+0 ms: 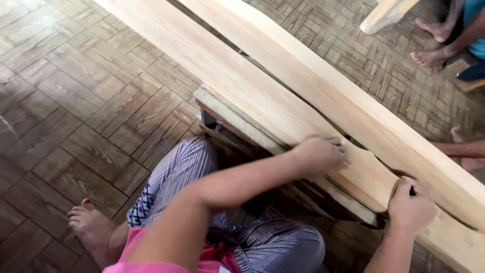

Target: Sanding long wooden planks by hand using sandpaper to smooth the surface.

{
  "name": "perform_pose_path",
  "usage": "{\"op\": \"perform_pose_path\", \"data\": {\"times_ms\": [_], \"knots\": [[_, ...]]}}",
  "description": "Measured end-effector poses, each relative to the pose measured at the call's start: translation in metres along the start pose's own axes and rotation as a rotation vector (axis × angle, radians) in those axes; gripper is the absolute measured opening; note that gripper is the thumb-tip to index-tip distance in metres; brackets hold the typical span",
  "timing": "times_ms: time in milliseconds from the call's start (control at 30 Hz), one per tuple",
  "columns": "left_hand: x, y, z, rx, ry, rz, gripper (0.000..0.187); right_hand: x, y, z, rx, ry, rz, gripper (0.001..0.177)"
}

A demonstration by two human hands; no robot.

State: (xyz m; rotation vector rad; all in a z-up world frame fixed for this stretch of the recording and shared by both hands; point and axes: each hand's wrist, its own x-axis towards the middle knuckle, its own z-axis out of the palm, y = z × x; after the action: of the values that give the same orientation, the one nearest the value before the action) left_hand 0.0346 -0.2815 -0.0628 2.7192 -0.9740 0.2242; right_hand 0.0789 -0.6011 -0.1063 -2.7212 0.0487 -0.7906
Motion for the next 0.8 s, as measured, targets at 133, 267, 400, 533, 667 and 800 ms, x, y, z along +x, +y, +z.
{"op": "perform_pose_path", "data": {"times_ms": [133, 267, 400, 533, 667, 800], "knots": [[-0.064, -0.136, 0.049, -0.109, 0.535, -0.039, 0.027, -0.004, -0.002, -0.004, -0.053, -0.046, 0.066, 0.041], [-0.163, -0.171, -0.094, -0.036, 0.111, -0.740, 0.049, 0.003, 0.008, 0.007, 0.015, 0.013, -0.062, 0.031], [-0.189, -0.237, -0.067, 0.165, 0.223, -0.842, 0.043, -0.002, 0.002, -0.001, 0.012, 0.022, -0.087, 0.033], [-0.185, -0.229, -0.055, 0.196, 0.344, -0.763, 0.037, -0.002, -0.012, -0.011, 0.045, -0.001, 0.009, 0.033], [-0.186, -0.225, -0.052, 0.198, 0.342, -0.797, 0.042, 0.001, -0.001, -0.001, 0.042, 0.028, -0.062, 0.032], [-0.152, -0.142, -0.107, 0.175, -0.076, -0.822, 0.029, 0.001, 0.006, 0.004, 0.029, 0.060, -0.113, 0.030]]}}
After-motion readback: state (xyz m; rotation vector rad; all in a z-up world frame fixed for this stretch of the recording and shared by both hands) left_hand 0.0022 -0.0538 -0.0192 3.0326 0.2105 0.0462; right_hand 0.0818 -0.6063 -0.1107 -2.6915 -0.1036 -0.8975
